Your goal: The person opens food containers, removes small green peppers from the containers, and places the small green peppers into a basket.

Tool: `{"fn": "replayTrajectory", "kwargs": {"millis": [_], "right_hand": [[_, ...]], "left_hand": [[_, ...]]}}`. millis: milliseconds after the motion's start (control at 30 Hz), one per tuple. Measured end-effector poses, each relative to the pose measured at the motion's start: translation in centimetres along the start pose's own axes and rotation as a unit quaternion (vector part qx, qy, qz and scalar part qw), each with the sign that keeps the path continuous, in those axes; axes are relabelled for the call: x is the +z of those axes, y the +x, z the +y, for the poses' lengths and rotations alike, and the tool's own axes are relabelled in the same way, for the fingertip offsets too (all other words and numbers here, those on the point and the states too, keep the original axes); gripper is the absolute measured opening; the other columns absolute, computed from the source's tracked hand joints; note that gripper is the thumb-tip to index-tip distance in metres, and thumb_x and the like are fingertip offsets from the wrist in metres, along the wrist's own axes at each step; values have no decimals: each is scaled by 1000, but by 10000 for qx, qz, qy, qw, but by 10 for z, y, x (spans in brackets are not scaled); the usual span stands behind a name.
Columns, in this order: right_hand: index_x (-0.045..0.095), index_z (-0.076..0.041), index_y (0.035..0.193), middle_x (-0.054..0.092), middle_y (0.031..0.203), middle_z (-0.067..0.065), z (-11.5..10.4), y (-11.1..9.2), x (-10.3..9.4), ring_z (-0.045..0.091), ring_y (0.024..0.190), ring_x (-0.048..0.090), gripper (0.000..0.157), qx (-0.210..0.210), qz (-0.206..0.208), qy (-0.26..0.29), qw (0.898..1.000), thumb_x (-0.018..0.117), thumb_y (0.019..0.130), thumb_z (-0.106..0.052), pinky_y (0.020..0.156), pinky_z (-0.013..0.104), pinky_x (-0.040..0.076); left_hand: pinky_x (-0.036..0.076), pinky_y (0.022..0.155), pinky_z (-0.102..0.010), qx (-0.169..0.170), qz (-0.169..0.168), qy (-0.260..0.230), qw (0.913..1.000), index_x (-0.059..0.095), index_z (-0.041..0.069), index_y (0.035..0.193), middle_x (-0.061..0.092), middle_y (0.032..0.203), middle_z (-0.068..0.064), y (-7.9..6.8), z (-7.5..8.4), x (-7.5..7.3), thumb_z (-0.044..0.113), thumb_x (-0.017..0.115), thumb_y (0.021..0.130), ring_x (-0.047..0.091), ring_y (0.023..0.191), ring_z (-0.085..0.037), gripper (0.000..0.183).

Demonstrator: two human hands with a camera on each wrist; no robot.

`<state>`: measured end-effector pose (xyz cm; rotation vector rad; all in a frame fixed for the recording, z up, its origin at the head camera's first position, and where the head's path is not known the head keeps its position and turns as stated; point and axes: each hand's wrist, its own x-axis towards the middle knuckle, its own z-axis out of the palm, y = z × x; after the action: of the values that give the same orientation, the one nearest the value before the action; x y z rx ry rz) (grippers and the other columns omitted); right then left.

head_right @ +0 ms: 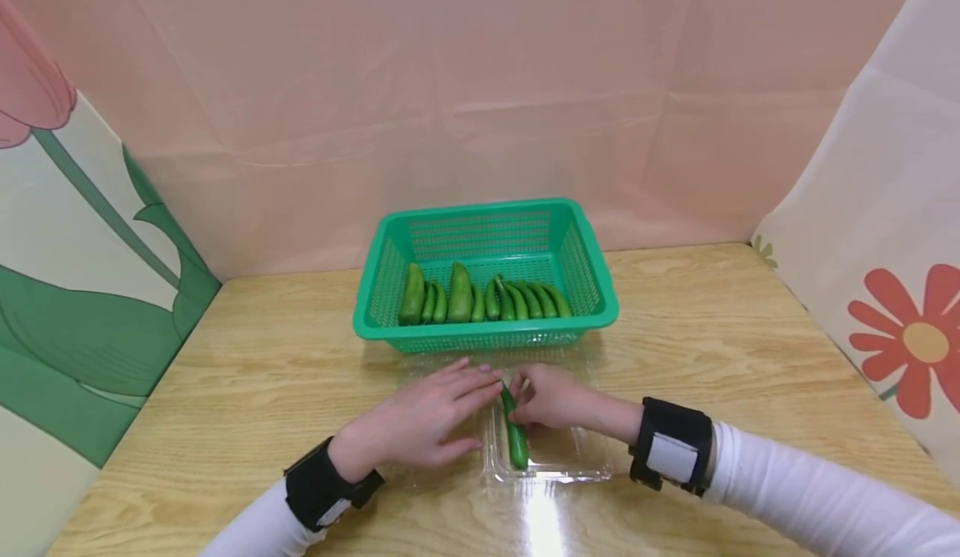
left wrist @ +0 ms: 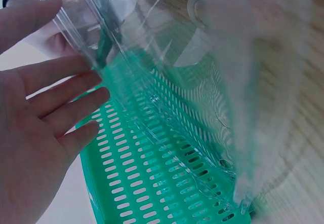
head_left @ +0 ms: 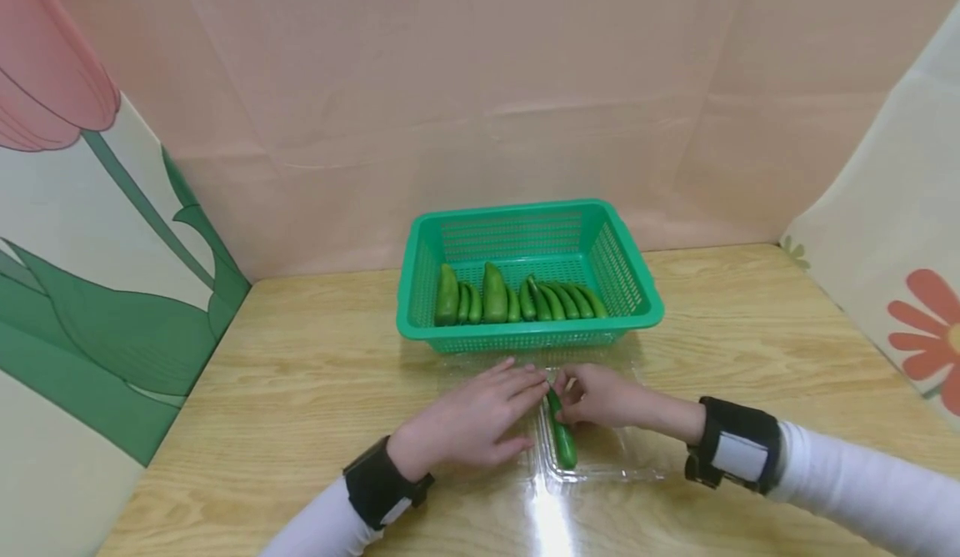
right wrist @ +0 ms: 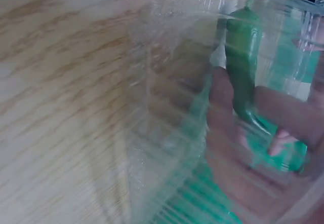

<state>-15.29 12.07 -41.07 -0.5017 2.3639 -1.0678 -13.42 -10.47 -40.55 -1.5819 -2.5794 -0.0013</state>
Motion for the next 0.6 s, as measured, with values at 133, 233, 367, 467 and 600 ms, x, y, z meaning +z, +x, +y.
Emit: {"fn": "replayTrajectory", "kwargs": {"millis": [133,233,367,467,600], "right_hand": [[57,0,97,68,81,7,1,-2,-3,15,69,64,29,65,62,-44,9999,74,75,-8,61,28,57],[57,-1,97,68,83,8,3,-4,-6,16,71,64,29,34,188,-220,9996,75,75,-9,61,28,56],[57,-2,97,68,85,9,5,-7,-10,17,73,64,28,2,276,-227,9994,74,76,-8,61,30,58],[55,-2,99,67,85,11,7,-8,-12,18,73,65,27,-55,243,-40,9997,72,78,-6,61,31,59],[54,-2,100,67,86,12,9,-10,-18,17,73,65,27,-241,275,43,9993,70,80,-6,59,31,59]], "left_hand": [[19,120,-41,-13,-8,-37,10000,41,4,141,39,149,-12,0,0,0,46,58,90,37,138,-24,69],[19,120,-41,-33,-38,-28,10000,41,4,142,38,150,-12,0,0,0,47,57,90,36,139,-24,69],[21,119,-42,-43,-41,16,10000,41,4,142,38,149,-12,0,0,0,47,57,90,36,139,-23,69],[20,120,-42,-67,-75,36,9999,40,4,142,38,150,-12,0,0,0,47,56,90,36,139,-23,69],[20,120,-42,-76,-106,20,9999,40,5,142,38,150,-11,0,0,-1,47,56,90,36,139,-22,69]]}}
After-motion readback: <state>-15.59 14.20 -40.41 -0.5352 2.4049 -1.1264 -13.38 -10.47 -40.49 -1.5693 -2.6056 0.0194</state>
